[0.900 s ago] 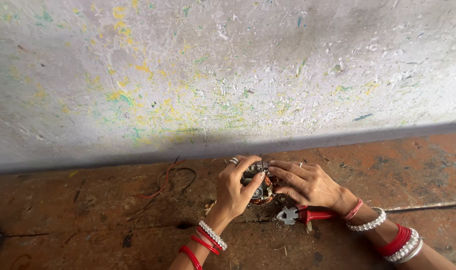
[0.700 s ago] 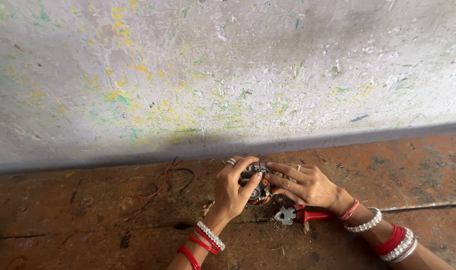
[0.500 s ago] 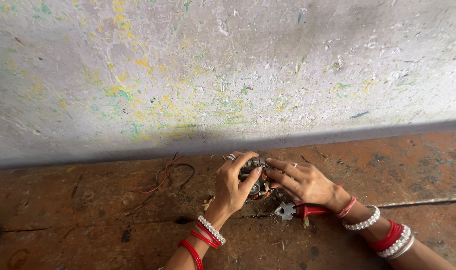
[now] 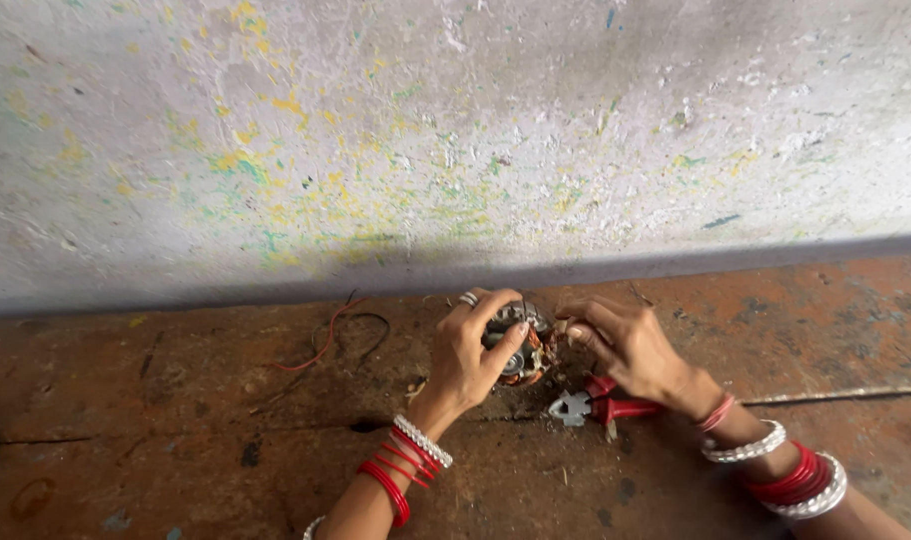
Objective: The person uses pliers to remove insulation and separate copper windings from a small electrical motor stator. The person repeatedly pulls and cuts the windings, accumulating debris on the work surface.
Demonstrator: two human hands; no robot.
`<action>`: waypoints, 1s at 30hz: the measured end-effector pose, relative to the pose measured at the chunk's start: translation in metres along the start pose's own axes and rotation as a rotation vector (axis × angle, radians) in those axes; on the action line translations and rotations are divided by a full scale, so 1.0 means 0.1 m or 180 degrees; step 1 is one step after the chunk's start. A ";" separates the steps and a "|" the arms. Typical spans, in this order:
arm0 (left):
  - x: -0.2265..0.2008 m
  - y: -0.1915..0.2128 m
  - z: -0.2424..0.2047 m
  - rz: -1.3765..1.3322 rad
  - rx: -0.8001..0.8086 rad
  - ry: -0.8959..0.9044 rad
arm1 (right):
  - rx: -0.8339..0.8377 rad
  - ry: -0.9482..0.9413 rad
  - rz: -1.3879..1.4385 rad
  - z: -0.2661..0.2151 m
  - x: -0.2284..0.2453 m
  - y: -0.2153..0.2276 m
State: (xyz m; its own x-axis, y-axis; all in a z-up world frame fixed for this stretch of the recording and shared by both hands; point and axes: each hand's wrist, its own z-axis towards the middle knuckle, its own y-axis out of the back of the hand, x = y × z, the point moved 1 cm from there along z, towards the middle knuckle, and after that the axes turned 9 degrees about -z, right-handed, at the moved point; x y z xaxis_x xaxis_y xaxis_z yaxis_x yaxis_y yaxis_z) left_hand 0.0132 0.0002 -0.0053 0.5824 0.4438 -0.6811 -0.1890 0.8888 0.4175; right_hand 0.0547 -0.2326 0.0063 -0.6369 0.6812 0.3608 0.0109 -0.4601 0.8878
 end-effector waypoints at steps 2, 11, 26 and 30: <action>0.01 0.02 0.00 -0.0016 0.0144 0.0301 | 0.0736 -0.0323 -0.0011 -0.11 0.01 0.18; -0.14 0.06 0.00 0.0250 0.0122 -0.0033 | 0.1230 0.0309 -0.0511 -0.72 0.05 0.51; -0.24 0.02 -0.01 0.0576 0.0101 0.0034 | 0.0121 0.0324 -0.2082 -0.84 0.02 0.28; -0.22 0.00 -0.03 0.0508 -0.0008 -0.0166 | -0.0759 0.0402 -0.2184 -0.91 0.01 0.33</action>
State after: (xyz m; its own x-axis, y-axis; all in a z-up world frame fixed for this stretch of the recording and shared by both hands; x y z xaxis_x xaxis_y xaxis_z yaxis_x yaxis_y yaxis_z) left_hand -0.0019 -0.0091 0.0081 0.5851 0.5730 -0.5739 -0.2845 0.8077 0.5164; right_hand -0.0157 -0.2986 0.0104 -0.5244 0.7962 -0.3018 -0.5807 -0.0752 0.8106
